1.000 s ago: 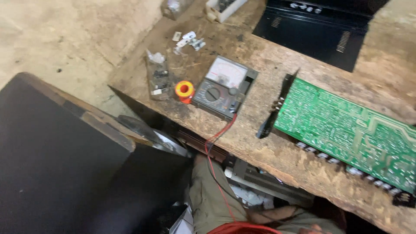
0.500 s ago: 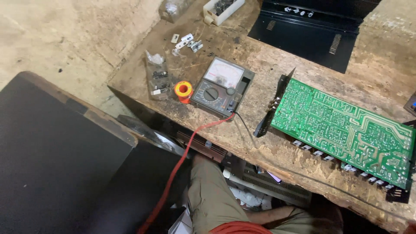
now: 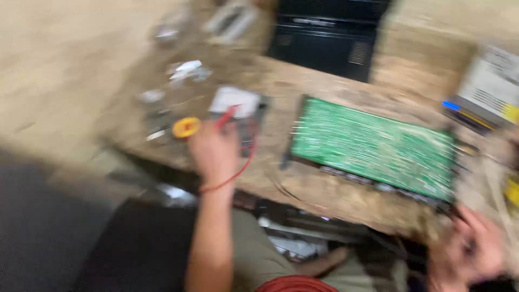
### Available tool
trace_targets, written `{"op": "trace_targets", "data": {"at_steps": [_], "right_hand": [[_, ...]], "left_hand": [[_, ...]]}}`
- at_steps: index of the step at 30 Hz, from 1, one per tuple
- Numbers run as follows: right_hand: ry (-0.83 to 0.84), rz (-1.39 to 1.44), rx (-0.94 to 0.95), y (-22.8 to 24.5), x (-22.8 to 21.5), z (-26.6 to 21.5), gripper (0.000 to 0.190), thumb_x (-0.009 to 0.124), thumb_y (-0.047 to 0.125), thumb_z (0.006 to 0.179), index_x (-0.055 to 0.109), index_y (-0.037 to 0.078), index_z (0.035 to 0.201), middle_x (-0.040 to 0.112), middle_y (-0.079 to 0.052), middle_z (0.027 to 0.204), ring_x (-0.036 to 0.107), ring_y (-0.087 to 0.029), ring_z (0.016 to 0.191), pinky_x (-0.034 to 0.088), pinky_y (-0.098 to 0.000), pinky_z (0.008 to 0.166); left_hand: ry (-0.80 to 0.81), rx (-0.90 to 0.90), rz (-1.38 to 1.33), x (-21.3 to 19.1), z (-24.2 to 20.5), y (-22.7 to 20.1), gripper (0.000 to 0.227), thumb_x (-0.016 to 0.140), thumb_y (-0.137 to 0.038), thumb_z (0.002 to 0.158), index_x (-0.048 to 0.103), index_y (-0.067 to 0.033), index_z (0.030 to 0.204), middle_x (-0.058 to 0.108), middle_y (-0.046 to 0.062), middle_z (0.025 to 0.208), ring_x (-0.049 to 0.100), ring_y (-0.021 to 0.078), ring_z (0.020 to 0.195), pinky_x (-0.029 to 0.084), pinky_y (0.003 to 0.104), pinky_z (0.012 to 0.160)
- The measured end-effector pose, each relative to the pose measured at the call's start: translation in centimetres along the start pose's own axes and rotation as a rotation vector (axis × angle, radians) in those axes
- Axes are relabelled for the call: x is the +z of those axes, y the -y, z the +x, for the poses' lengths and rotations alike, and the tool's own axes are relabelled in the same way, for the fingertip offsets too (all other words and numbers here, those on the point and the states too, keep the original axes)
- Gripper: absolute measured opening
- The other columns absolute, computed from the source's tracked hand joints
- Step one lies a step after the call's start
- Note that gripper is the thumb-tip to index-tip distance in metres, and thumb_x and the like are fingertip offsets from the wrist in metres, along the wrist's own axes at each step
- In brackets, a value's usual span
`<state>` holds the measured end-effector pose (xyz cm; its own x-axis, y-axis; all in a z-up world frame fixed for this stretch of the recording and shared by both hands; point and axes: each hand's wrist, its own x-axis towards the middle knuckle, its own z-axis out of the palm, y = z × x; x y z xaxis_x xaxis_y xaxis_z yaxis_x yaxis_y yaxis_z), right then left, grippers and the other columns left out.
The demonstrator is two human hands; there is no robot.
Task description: The person uses a multimeter to test a green circuit board placed on a wooden workbench. They hold the multimeter probes and touch various points on the board's surface to check for continuity or voltage.
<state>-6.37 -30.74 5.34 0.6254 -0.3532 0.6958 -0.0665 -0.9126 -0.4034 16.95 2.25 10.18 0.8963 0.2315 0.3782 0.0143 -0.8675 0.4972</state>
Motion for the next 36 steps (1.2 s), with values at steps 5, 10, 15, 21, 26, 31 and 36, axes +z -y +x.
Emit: {"op": "trace_targets", "data": {"at_steps": [5, 10, 15, 21, 26, 31, 36], "right_hand": [[-0.213, 0.093, -0.033, 3.3, 0.1, 4.4, 0.034, 0.039, 0.016, 0.094, 0.057, -0.013, 0.089, 0.057, -0.024, 0.087, 0.055, -0.033, 0.081, 0.041, -0.0375, 0.077], [-0.265, 0.139, 0.113, 2.1, 0.7, 4.9, 0.042, 0.035, 0.029, 0.092, 0.054, -0.008, 0.086, 0.052, -0.019, 0.077, 0.051, -0.026, 0.067, 0.039, -0.0323, 0.063], [-0.313, 0.207, 0.111, 1.2, 1.6, 4.4, 0.045, 0.033, 0.033, 0.091, 0.053, -0.004, 0.076, 0.05, -0.015, 0.069, 0.049, -0.025, 0.065, 0.037, -0.0308, 0.059], [-0.323, 0.182, -0.078, 1.4, 1.5, 4.9, 0.039, 0.033, 0.022, 0.09, 0.051, -0.003, 0.067, 0.05, -0.013, 0.061, 0.045, -0.025, 0.053, 0.032, -0.0324, 0.054], [-0.289, 0.138, -0.158, 1.2, 1.4, 5.2, 0.038, 0.032, 0.019, 0.09, 0.048, -0.004, 0.065, 0.052, -0.014, 0.06, 0.047, -0.026, 0.051, 0.034, -0.0334, 0.053], [-0.24, 0.117, -0.101, 1.2, 1.4, 5.1, 0.036, 0.031, 0.017, 0.091, 0.044, -0.003, 0.064, 0.052, -0.014, 0.06, 0.045, -0.027, 0.051, 0.033, -0.0342, 0.051], [-0.236, 0.117, -0.115, 1.4, 1.3, 5.1, 0.034, 0.03, 0.014, 0.091, 0.043, -0.003, 0.065, 0.052, -0.014, 0.06, 0.043, -0.027, 0.051, 0.033, -0.0357, 0.053]], "left_hand": [[-0.174, 0.183, 0.196, 1.3, -0.2, 1.7, 0.024, 0.059, -0.022, 0.079, 0.051, -0.0004, 0.071, 0.054, 0.02, 0.068, 0.051, 0.0384, 0.065, 0.039, 0.045, 0.055], [-0.067, 0.135, 0.164, 0.6, 0.0, 1.1, 0.021, 0.058, -0.018, 0.081, 0.052, 0.0024, 0.077, 0.055, 0.023, 0.072, 0.052, 0.0423, 0.065, 0.039, 0.05, 0.052], [-0.027, 0.136, 0.189, 0.4, 0.1, 0.8, 0.02, 0.058, -0.015, 0.081, 0.052, 0.0036, 0.079, 0.055, 0.023, 0.072, 0.053, 0.0421, 0.064, 0.039, 0.049, 0.051], [0.034, 0.103, 0.228, 0.0, 0.3, 0.2, 0.021, 0.055, -0.015, 0.081, 0.051, 0.0054, 0.082, 0.056, 0.026, 0.074, 0.053, 0.0452, 0.065, 0.039, 0.051, 0.054], [0.062, 0.103, 0.207, -0.2, 0.3, -0.3, 0.019, 0.053, -0.012, 0.082, 0.05, 0.0066, 0.082, 0.055, 0.027, 0.075, 0.053, 0.0451, 0.067, 0.039, 0.05, 0.055], [0.057, 0.117, 0.25, 0.1, 0.5, 0.0, 0.021, 0.053, -0.013, 0.082, 0.049, 0.0069, 0.082, 0.055, 0.028, 0.075, 0.053, 0.0454, 0.067, 0.039, 0.05, 0.055], [0.091, 0.109, 0.248, 0.3, 0.7, 0.0, 0.02, 0.054, -0.011, 0.082, 0.048, 0.0079, 0.081, 0.055, 0.028, 0.075, 0.053, 0.0454, 0.068, 0.04, 0.049, 0.057]]}}
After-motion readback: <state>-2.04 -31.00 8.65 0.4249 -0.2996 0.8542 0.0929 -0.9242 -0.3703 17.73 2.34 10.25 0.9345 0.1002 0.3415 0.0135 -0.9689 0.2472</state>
